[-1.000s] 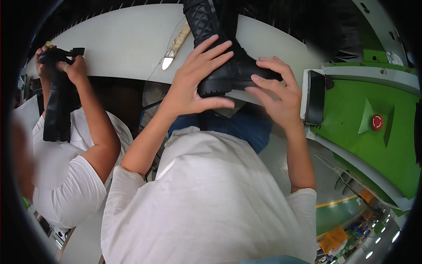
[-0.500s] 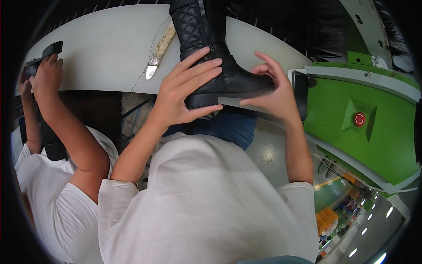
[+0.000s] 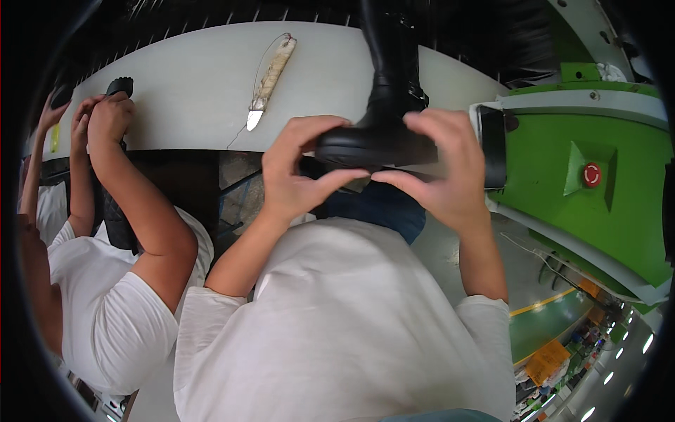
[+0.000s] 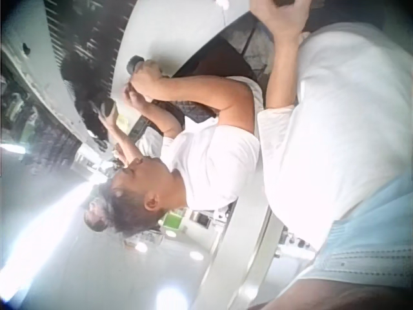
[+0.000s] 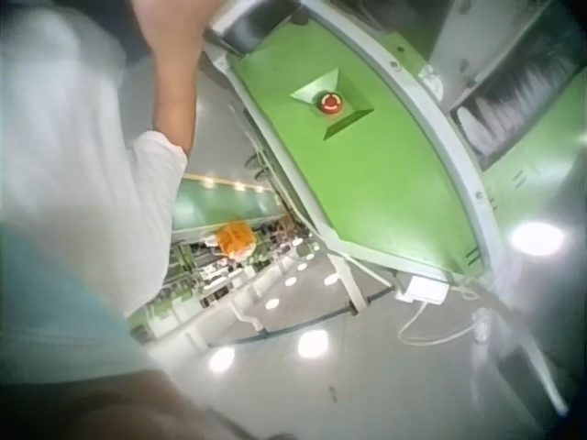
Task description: The person repeatedly picks up black boots from a conveyor belt, inspects them by hand, and places them back on the belt. The person handles the boots one at a time, turning them over to check the soles and sides before returning them to the moving line.
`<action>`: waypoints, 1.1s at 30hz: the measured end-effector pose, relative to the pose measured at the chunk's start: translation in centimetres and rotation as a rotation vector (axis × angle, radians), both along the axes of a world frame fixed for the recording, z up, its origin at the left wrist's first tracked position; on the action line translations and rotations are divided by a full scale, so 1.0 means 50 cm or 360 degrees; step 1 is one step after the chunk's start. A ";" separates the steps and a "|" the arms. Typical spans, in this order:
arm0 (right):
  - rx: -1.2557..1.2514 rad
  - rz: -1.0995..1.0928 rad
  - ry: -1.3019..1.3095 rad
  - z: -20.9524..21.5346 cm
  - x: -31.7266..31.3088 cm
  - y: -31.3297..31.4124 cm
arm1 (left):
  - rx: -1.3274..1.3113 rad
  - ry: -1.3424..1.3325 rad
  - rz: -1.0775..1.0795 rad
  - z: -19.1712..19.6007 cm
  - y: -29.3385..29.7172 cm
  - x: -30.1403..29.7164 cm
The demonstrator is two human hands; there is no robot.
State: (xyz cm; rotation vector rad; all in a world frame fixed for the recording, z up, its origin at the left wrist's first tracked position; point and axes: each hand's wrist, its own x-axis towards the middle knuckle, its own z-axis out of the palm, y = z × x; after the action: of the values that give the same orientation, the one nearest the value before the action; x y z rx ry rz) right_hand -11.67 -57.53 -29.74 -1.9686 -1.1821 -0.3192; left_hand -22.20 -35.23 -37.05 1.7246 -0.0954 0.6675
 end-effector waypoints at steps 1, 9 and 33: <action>-0.0056 -0.0004 0.0080 -0.031 -0.014 -0.011 | 0.0078 0.0068 0.0044 -0.014 0.012 -0.011; 0.0036 -0.0024 -0.0212 -0.132 -0.024 0.002 | 0.0442 -0.0073 -0.0045 -0.013 0.028 -0.002; 0.0969 -0.0228 0.2299 -0.124 0.017 0.012 | 0.0409 -0.0225 -0.0223 -0.014 0.038 0.037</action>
State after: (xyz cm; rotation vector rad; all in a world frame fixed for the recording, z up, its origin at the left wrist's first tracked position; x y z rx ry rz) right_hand -10.80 -56.93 -35.92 -1.1877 0.0318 0.5656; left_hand -20.33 -33.33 -37.72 1.8936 -0.4124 0.6955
